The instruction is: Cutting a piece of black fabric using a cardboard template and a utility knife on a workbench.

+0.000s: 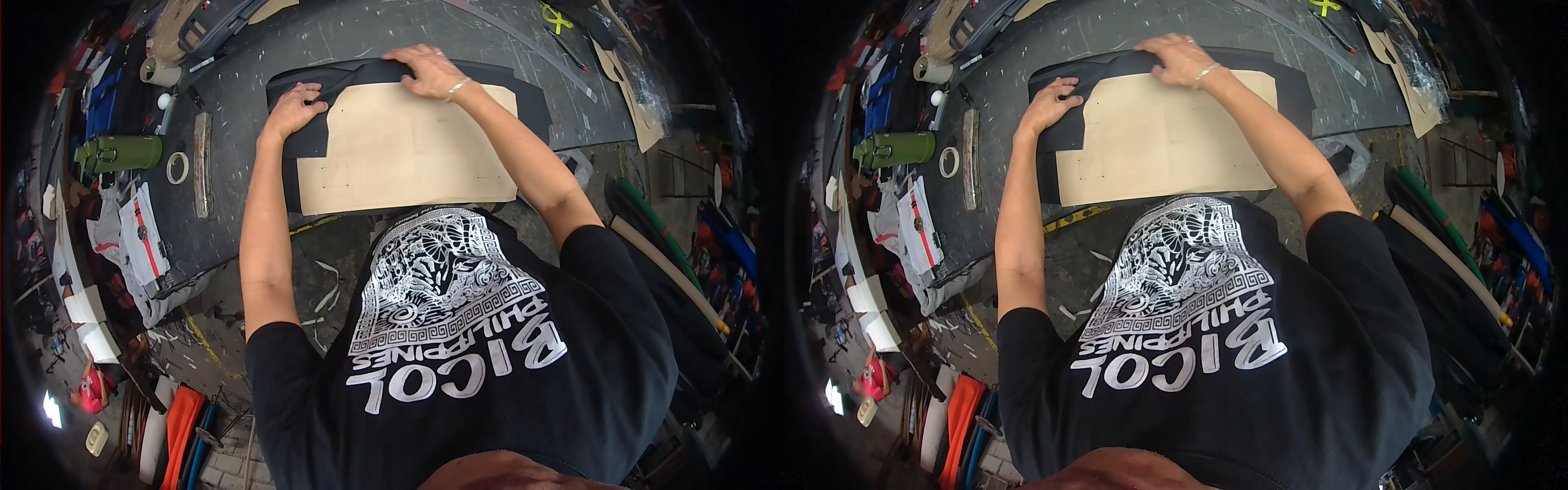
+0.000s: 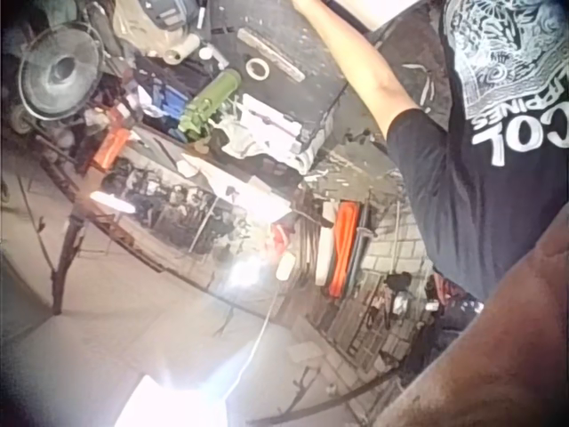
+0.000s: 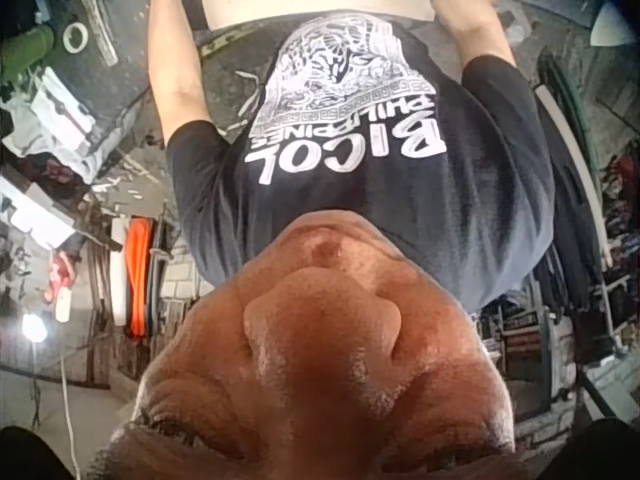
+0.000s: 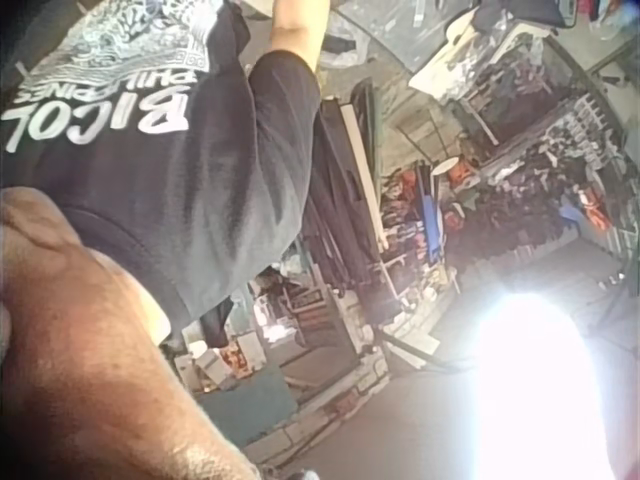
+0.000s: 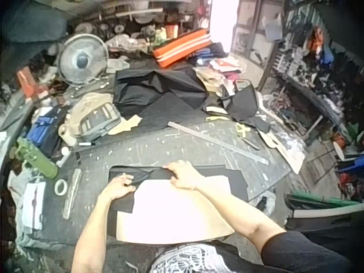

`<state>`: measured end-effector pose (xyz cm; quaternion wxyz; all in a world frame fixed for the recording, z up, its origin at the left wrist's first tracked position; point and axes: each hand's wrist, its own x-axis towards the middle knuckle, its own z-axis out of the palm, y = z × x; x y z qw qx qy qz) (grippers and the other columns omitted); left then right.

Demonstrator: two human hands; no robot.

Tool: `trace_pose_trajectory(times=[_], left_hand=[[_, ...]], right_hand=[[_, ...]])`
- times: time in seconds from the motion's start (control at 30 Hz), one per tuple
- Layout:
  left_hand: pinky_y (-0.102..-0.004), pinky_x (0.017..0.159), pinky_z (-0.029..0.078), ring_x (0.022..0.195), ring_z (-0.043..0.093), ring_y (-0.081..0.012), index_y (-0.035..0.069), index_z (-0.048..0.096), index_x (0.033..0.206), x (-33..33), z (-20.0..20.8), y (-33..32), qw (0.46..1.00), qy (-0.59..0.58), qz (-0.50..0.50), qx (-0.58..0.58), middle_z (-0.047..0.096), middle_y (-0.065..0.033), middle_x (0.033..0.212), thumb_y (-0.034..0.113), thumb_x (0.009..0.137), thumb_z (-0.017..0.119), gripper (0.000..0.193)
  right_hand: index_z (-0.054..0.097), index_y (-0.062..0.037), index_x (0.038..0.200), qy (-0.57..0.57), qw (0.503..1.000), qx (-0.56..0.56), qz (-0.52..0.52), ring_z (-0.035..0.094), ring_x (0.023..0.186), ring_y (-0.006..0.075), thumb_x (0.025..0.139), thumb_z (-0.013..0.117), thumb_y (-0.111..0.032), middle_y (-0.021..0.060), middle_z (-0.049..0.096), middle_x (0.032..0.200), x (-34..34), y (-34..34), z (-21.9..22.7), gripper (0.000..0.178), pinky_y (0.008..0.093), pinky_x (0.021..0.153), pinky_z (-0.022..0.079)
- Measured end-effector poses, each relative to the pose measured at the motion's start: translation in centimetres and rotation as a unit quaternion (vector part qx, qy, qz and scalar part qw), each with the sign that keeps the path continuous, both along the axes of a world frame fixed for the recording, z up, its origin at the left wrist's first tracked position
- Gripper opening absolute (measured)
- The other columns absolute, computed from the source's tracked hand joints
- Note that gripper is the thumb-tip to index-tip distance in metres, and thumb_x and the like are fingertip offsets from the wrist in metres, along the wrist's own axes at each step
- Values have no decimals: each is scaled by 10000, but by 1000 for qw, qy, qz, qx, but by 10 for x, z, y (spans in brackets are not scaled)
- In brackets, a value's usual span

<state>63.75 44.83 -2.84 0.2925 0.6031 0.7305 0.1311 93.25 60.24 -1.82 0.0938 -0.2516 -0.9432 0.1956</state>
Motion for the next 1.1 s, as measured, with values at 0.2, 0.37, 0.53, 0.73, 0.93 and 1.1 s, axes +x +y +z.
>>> trace_pose_trajectory(times=[0.2,0.37,0.53,0.73,0.93,1.1], left_hand=[[-384,1204,329,1489,356,-342,56,703,1240,-19,-11,-3,998,-17,-62,-1,489,-48,1554,233,804,716,470],[-407,1194,346,1477,378,-330,53,702,1249,-5,-13,-1,996,55,-63,15,487,-46,1553,226,795,699,486],[-450,1186,353,1448,423,-303,4,685,1266,9,-15,-1,1000,15,24,5,476,-33,1549,306,774,702,578],[-647,1165,293,1347,517,-332,-23,630,1301,20,-14,-10,995,41,66,70,526,-72,1468,374,766,723,672],[-475,1060,457,1216,601,-345,30,618,1150,48,29,11,993,90,74,2,632,-160,1222,415,725,816,607],[-458,915,536,1036,686,-382,34,717,1002,4,0,18,981,166,96,24,725,-195,1073,227,850,717,246]], right_hand=[[550,-178,1426,-4,995,29,97,487,1317,272,837,596,-90,29,587,1418,-65,-21,16,597,458,1181,320],[596,-169,1387,-150,976,-75,140,610,1227,341,843,607,-156,126,650,1340,-96,-32,27,545,451,1089,453],[617,-118,1365,-186,982,4,31,586,1262,316,833,689,-330,81,583,1428,-23,26,4,578,417,1082,464],[680,-85,930,-233,958,-139,-96,657,881,277,821,750,-345,98,697,869,111,101,12,291,386,834,505],[651,-74,907,-210,965,-105,-115,662,877,315,845,724,-301,134,698,865,166,106,-11,246,422,796,507],[637,-67,964,-124,980,-47,-150,685,919,364,908,663,-344,154,714,911,120,123,-11,283,469,832,518]])
